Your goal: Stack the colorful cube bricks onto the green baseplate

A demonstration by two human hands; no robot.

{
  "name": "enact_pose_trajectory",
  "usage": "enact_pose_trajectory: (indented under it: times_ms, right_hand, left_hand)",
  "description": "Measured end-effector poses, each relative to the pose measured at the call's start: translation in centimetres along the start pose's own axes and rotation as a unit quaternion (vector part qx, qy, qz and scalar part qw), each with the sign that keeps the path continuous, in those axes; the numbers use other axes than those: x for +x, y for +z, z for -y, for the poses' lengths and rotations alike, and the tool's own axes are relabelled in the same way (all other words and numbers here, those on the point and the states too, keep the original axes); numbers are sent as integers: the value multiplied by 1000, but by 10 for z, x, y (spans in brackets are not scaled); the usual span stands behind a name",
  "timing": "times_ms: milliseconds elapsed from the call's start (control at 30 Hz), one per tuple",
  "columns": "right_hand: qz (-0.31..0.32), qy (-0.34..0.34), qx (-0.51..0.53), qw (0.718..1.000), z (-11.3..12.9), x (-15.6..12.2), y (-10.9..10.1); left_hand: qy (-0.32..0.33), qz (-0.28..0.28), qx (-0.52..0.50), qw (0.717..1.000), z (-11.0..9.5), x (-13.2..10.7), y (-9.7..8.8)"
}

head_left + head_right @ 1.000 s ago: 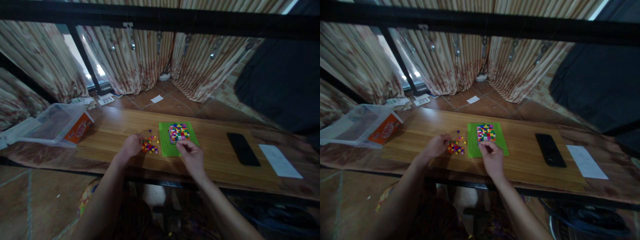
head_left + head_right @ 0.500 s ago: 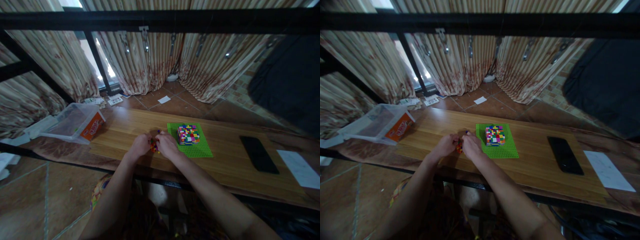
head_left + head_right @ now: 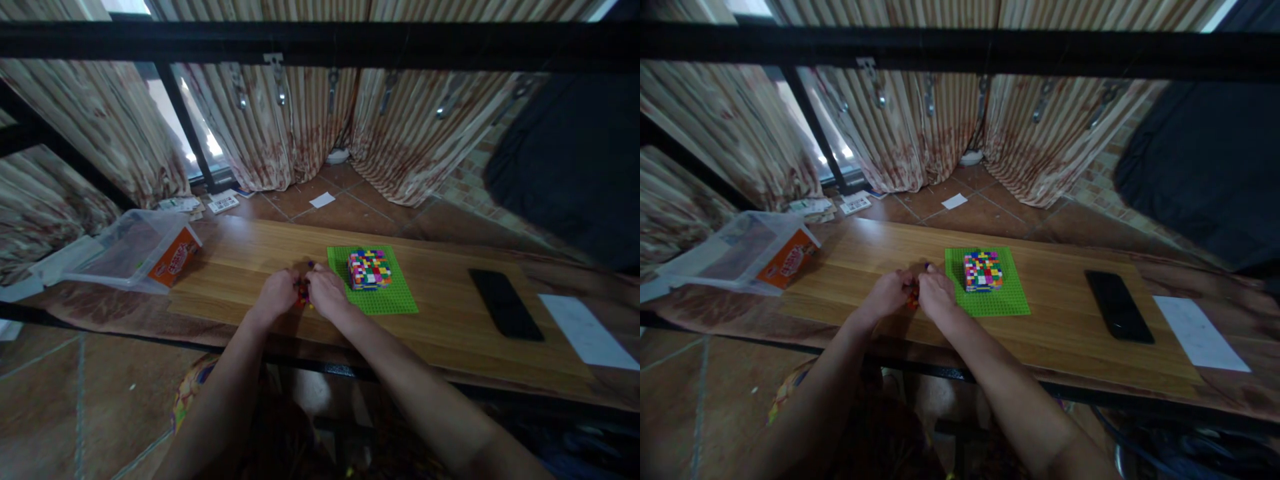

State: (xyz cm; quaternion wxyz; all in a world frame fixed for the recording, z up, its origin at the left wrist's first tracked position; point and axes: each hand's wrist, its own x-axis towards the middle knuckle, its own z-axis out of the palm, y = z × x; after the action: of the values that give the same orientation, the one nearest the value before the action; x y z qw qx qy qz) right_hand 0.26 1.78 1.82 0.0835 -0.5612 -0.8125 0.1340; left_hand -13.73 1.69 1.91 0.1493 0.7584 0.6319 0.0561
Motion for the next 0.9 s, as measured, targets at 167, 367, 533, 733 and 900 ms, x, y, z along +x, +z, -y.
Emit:
enact_pose_trajectory:
  times_ms: [167,367,533,733,900]
  right_hand:
    - [-33,-6,39,999,2,-6,-3]
    - [-176,10,255,951,-11,-51,-17]
    - [-277,128,354,884,-62,-94,-23]
    - [-322,237,421,814,-112,-93,-25]
    - [-333,251,404,814,-114,-78,-22]
  left_hand:
    - [-5,-4,1,1000,-1,0,0]
    - [-22,-1,-3,1000,-2,0,-3]
    - [-25,3,-8,1000,-3,1,-6]
    - [-30,5,-9,999,-5,2,-7]
    - [-34,9,-23,999,-3,5,-5]
